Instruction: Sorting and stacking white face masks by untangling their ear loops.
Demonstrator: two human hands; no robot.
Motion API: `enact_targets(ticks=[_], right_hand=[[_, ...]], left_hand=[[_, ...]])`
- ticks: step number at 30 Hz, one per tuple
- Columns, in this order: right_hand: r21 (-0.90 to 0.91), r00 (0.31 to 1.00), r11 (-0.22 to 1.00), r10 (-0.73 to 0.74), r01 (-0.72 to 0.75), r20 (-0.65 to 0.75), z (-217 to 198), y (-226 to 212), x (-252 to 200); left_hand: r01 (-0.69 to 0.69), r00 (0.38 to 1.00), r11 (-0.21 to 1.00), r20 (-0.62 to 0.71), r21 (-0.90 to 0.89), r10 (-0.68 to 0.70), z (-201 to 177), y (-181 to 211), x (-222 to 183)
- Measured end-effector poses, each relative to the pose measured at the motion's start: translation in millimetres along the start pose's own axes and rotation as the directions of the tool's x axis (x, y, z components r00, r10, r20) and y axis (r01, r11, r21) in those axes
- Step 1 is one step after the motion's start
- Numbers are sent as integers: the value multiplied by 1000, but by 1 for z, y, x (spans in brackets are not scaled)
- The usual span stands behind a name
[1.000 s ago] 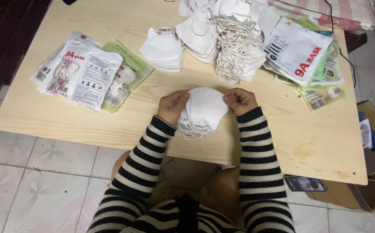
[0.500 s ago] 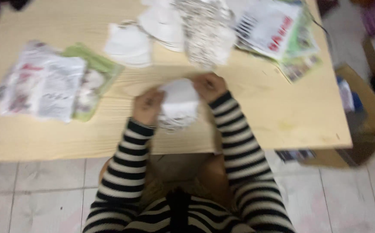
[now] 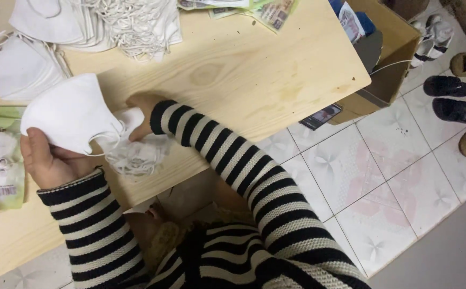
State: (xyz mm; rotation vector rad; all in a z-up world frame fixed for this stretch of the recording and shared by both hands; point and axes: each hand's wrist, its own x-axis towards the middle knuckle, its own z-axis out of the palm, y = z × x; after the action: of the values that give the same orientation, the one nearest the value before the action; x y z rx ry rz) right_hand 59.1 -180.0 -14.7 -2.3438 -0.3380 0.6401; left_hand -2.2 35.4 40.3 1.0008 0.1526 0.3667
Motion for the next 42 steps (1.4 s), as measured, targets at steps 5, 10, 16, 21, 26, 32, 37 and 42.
enact_targets(ticks=[5, 10, 16, 21, 26, 32, 37, 42], right_hand=[[-43, 998, 999, 3, -6, -69, -27, -26, -27], [-244, 881, 970, -116, 1, -458, -62, 8, -23], [-196, 760, 973, -34, -125, -650, -72, 64, -12], [-508, 563, 850, -352, -143, -748, -62, 97, -4], [-583, 469, 810, -493, -60, -733, -58, 94, -15], [-621, 343, 782, -597, 49, -725, -64, 68, -31], [-416, 255, 886, -458, 204, -852, -66, 69, -36], [365, 714, 777, -149, 513, -684, -69, 30, -74]], left_hand=[[31, 999, 993, 19, -115, -29, 0, 0, -1], [37, 999, 999, -9, -40, -38, 5, 1, -5], [227, 974, 966, -47, 127, -223, 21, -9, -25], [171, 973, 925, 92, 338, -214, 15, -34, -25], [85, 970, 901, 171, 426, -173, 4, -52, -21], [6, 969, 891, 218, 453, -118, 0, -65, -17], [105, 982, 890, 94, 444, -162, -7, -76, -10], [72, 976, 874, 147, 481, -162, -15, -84, -4]])
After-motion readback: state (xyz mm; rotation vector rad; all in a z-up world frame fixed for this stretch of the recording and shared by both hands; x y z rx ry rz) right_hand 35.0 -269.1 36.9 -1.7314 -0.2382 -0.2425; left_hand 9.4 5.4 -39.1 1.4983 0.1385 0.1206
